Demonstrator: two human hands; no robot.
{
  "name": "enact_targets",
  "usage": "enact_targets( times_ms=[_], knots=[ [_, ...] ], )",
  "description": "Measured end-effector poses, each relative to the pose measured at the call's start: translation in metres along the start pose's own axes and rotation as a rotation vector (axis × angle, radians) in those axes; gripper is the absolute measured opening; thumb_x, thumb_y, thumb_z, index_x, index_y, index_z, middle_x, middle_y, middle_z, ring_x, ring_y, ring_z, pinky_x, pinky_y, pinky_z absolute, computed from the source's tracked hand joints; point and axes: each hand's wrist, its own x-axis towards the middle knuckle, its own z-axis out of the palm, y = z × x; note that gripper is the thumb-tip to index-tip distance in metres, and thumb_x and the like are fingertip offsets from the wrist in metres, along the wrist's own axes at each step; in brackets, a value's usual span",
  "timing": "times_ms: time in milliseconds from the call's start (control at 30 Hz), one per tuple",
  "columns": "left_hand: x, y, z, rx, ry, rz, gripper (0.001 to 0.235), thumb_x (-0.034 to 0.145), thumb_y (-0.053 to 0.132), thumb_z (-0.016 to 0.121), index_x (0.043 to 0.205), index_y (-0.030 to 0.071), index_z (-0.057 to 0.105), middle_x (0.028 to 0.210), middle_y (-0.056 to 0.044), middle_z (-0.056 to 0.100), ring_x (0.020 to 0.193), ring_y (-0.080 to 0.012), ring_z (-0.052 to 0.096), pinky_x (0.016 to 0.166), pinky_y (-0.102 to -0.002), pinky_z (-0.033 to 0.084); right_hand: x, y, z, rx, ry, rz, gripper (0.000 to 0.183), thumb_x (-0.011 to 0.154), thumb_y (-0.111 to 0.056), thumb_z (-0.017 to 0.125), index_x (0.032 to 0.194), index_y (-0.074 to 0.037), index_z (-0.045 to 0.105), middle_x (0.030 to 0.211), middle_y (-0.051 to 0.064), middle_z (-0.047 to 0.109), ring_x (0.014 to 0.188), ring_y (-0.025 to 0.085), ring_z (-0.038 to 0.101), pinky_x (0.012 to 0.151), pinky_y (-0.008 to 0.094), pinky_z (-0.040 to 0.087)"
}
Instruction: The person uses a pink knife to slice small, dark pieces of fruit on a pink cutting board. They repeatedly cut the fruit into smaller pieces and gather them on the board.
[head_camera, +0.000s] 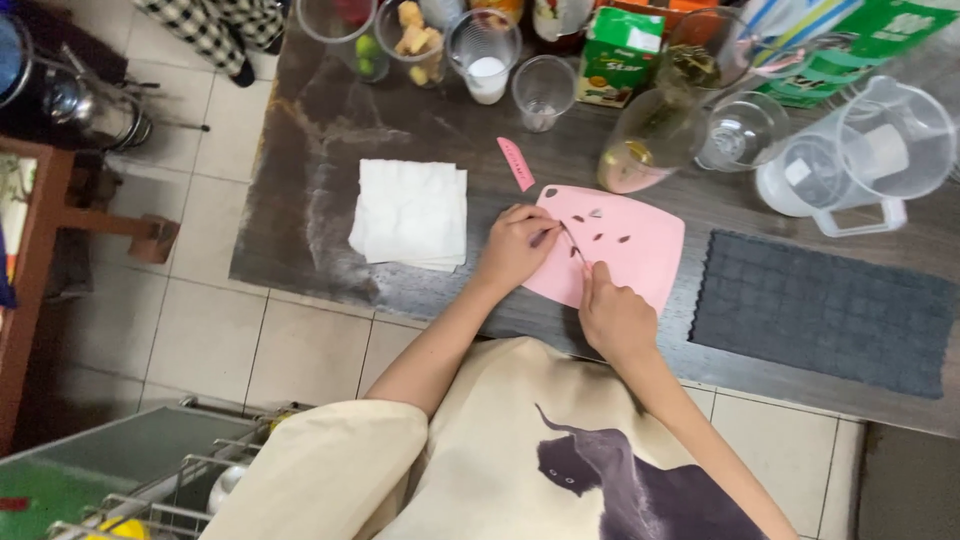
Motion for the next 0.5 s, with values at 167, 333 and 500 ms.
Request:
enact_targets(
  times_ms=[167, 333, 500],
  knots=[
    [-0.004, -0.006, 0.003, 0.004, 0.013, 0.004, 0.007, 0.08, 0.013, 0.081, 0.086, 0.015, 0.081, 0.089, -0.002, 0.075, 0.088, -0.0212, 0.072, 0.084, -0.033, 0.057, 0.002, -0.001, 0.005, -0.029, -0.004, -0.009, 0.044, 0.109, -0.042, 0.021, 0.116, -0.012, 0.053, 0.09, 0.03, 0.071, 0.093, 0.048, 0.073, 0.08, 0.056, 0.057],
    [-0.004, -0.006, 0.002, 0.014, 0.026, 0.027, 0.007, 0.081, 0.013, 0.081, 0.087, 0.015, 0.08, 0.089, -0.001, 0.074, 0.088, -0.0204, 0.072, 0.084, -0.032, 0.057, 0.004, 0.0, 0.009, -0.053, 0.002, -0.014, 0.043, 0.11, -0.041, 0.02, 0.115, -0.012, 0.053, 0.09, 0.029, 0.071, 0.092, 0.047, 0.074, 0.078, 0.055, 0.058],
    [-0.004, -0.008, 0.005, 0.006, 0.012, 0.015, 0.006, 0.081, 0.012, 0.079, 0.087, 0.014, 0.08, 0.089, -0.001, 0.074, 0.089, -0.0204, 0.072, 0.084, -0.032, 0.056, 0.006, 0.003, 0.011, -0.062, 0.025, -0.045, 0.042, 0.11, -0.038, 0.021, 0.11, -0.011, 0.054, 0.084, 0.028, 0.071, 0.086, 0.045, 0.075, 0.072, 0.054, 0.059]
  ],
)
